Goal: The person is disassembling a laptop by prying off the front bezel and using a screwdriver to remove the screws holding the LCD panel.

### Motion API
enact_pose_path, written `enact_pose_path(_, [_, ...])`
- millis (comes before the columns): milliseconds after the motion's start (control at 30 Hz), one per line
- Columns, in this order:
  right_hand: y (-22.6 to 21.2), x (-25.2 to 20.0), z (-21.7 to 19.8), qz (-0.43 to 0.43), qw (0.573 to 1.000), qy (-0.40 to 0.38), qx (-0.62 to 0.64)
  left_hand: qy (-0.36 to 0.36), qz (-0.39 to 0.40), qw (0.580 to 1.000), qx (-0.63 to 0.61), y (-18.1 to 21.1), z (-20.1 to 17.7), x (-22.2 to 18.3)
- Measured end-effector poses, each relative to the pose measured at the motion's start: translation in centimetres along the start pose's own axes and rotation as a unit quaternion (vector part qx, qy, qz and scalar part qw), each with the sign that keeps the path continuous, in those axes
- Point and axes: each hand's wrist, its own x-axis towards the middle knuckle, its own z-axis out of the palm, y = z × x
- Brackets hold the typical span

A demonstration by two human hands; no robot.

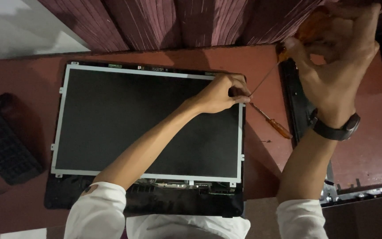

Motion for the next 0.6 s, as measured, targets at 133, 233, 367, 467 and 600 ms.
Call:
enact_pose_path(133, [-0.3,0.2,0.0,0.011,1.000,-0.011,0.016,-0.002,-0.004,1.000,0.001,0.0,0.0,0.1])
enact_pose_path(233, [-0.3,0.2,0.0,0.013,1.000,-0.006,0.010,-0.003,0.006,1.000,0.003,-0.1,0.0,0.0])
enact_pose_path(367, [-0.6,0.5,0.0,0.002,1.000,-0.008,0.025,-0.001,0.022,1.000,0.007,-0.1,0.1,0.1])
enact_pose_path(467, [-0.6,0.4,-0.1,-0.016,0.999,-0.007,0.031,-0.001,0.015,1.000,0.005,-0.6,0.3,0.1])
enact_pose_path(600, [0.3,-0.1,-0.1,-0.009,1.000,0.011,0.005,-0.001,0.031,0.999,0.013,-0.5,0.3,0.1])
